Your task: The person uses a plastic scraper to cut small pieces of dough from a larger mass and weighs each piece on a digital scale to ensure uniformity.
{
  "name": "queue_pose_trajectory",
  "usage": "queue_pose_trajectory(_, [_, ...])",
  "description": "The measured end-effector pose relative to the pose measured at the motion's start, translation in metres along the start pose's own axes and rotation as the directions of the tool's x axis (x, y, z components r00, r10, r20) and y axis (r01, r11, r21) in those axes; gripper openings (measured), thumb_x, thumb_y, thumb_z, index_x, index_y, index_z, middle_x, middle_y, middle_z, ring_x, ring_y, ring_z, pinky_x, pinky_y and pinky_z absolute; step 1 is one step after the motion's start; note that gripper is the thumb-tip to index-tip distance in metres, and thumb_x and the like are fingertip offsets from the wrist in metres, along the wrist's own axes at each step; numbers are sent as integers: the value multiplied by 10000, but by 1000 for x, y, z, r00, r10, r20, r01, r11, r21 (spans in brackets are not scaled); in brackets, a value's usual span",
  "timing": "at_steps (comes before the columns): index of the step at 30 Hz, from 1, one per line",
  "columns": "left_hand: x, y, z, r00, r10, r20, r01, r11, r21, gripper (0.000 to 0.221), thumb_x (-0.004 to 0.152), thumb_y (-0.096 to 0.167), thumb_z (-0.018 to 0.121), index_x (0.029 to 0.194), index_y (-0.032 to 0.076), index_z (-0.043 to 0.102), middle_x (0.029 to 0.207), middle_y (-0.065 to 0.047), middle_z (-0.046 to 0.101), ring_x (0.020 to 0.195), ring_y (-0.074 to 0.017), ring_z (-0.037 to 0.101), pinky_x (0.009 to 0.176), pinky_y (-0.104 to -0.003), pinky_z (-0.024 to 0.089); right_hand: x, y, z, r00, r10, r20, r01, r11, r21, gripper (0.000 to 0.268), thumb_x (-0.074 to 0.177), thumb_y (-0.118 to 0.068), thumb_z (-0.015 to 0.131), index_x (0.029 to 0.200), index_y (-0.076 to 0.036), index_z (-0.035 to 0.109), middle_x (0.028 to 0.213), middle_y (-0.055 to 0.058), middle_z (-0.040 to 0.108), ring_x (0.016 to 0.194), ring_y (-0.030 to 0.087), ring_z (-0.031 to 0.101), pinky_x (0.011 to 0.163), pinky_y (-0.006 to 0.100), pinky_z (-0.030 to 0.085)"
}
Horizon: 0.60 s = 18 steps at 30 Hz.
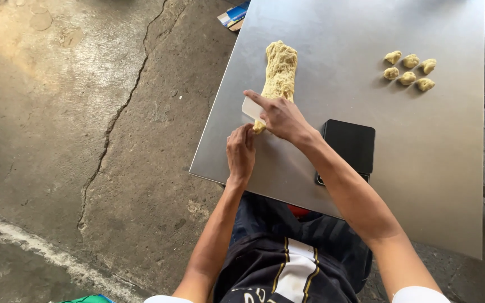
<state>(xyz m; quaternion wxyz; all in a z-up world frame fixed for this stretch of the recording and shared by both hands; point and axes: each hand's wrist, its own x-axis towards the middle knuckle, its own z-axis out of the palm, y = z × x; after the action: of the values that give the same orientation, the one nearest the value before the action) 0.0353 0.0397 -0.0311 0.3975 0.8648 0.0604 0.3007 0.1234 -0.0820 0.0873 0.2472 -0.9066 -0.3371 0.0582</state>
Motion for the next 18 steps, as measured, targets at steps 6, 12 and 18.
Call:
queue_pose_trajectory(6, [5,4,0,998,14,55,-15,1000,17,188,999,94,645,1181,129,674,1093,-84,708,992,-269,713,823,-370,528,1,4,-10,1000,8,-18,-8,1000,4,702,955,-77,618,1560,-345,383,1019,267,724,962,485,700,794,607,547])
queue_pose_trajectory(12, [4,8,1,989,64,135,-76,994,83,269,913,92,755,1167,126,673,1132,-77,687,1061,-280,692,876,-398,515,-4,-16,-33,994,-48,100,49,999,-6,717,953,-49,610,1571,-330,379,991,296,730,975,515,689,833,628,536])
queue_pose_trajectory(18, [7,3,5,993,79,85,-78,997,-10,238,906,-21,701,1084,138,709,1106,-68,701,1035,-294,705,856,-397,537,-2,-6,-25,985,-138,103,149,982,-115,694,967,-48,585,1587,-275,371,833,185,739,827,431,717,745,564,569])
